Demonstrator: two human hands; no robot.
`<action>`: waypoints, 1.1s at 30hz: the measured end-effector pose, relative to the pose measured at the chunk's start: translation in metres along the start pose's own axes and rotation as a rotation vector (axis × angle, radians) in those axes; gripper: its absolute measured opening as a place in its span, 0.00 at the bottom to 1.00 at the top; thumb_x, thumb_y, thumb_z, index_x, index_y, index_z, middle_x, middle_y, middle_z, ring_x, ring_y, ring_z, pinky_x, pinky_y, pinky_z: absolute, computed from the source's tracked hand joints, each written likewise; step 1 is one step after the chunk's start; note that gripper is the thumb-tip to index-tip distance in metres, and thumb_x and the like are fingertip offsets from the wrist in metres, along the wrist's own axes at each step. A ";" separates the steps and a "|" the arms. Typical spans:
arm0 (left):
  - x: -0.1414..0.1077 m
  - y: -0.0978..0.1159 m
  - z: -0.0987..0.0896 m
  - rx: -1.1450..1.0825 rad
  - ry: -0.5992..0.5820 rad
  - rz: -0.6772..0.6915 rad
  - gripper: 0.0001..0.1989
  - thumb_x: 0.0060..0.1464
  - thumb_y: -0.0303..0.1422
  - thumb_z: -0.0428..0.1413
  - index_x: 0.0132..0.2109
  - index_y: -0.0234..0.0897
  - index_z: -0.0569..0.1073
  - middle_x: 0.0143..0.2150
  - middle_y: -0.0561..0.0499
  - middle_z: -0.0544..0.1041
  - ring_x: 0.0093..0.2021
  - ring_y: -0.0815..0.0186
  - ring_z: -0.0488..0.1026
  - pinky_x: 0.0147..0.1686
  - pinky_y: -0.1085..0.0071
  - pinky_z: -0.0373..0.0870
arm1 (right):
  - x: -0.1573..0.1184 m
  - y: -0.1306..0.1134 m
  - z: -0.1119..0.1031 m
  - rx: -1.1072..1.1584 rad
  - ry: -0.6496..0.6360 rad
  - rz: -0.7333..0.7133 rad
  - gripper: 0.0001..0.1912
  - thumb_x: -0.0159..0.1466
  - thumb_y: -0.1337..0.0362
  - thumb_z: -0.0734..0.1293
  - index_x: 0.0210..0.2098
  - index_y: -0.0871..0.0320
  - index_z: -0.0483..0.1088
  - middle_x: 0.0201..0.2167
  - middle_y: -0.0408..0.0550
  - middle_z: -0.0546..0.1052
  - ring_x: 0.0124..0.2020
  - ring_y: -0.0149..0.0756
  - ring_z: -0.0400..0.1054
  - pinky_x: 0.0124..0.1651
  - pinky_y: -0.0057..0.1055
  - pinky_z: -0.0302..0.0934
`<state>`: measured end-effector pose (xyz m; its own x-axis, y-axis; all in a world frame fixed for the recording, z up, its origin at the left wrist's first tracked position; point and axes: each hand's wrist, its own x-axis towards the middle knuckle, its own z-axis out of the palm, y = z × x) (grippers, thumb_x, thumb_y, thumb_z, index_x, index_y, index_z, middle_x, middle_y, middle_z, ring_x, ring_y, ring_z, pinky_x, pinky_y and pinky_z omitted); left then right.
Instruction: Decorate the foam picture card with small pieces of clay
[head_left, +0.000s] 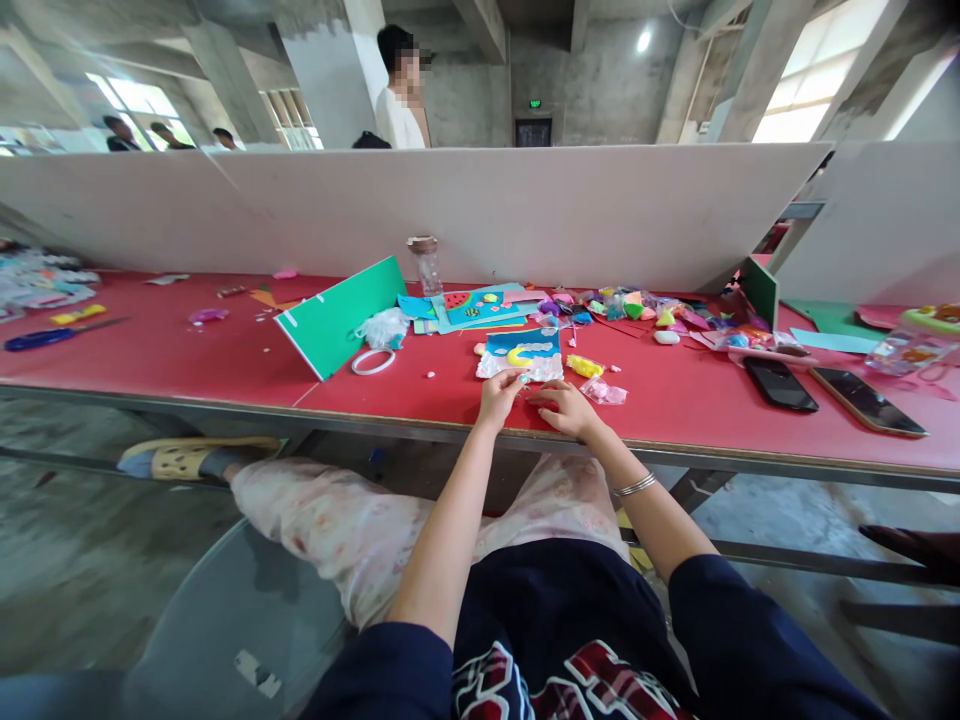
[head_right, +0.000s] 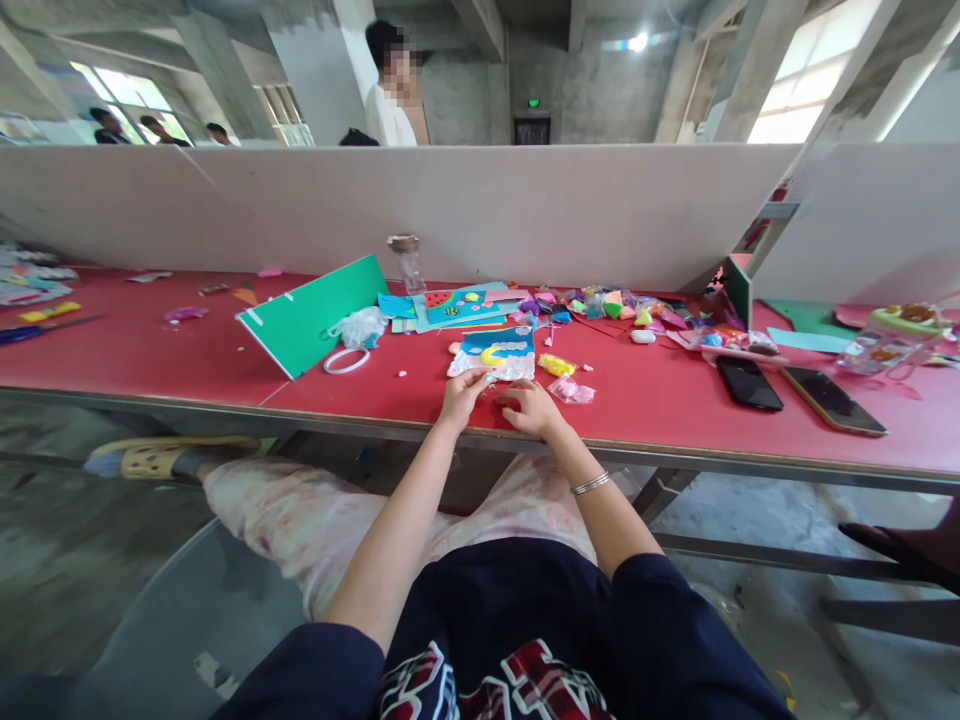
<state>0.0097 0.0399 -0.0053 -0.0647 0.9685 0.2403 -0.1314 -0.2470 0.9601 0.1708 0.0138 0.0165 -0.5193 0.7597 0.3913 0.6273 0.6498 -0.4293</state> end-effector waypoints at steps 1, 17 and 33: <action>0.000 -0.001 0.000 0.007 -0.010 0.005 0.15 0.41 0.36 0.61 0.37 0.33 0.76 0.38 0.46 0.78 0.41 0.61 0.73 0.42 0.66 0.69 | 0.000 -0.002 0.001 -0.038 0.005 0.008 0.18 0.52 0.68 0.61 0.41 0.58 0.75 0.39 0.49 0.78 0.48 0.45 0.66 0.50 0.40 0.60; 0.004 -0.005 -0.005 -0.017 0.039 -0.017 0.19 0.43 0.37 0.60 0.43 0.34 0.72 0.36 0.48 0.77 0.36 0.65 0.73 0.35 0.72 0.68 | 0.013 0.001 0.016 0.514 0.145 0.305 0.20 0.48 0.72 0.58 0.40 0.58 0.68 0.34 0.46 0.78 0.40 0.40 0.72 0.46 0.36 0.62; 0.003 -0.008 -0.002 0.060 -0.059 0.035 0.21 0.38 0.36 0.64 0.42 0.34 0.74 0.31 0.49 0.76 0.34 0.64 0.74 0.36 0.70 0.70 | 0.005 0.010 0.006 1.190 0.342 0.177 0.22 0.46 0.70 0.57 0.40 0.55 0.68 0.43 0.45 0.77 0.51 0.42 0.68 0.56 0.41 0.53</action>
<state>0.0082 0.0445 -0.0123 -0.0092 0.9598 0.2806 -0.0701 -0.2805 0.9573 0.1709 0.0238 0.0095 -0.1925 0.9099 0.3676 -0.3325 0.2920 -0.8968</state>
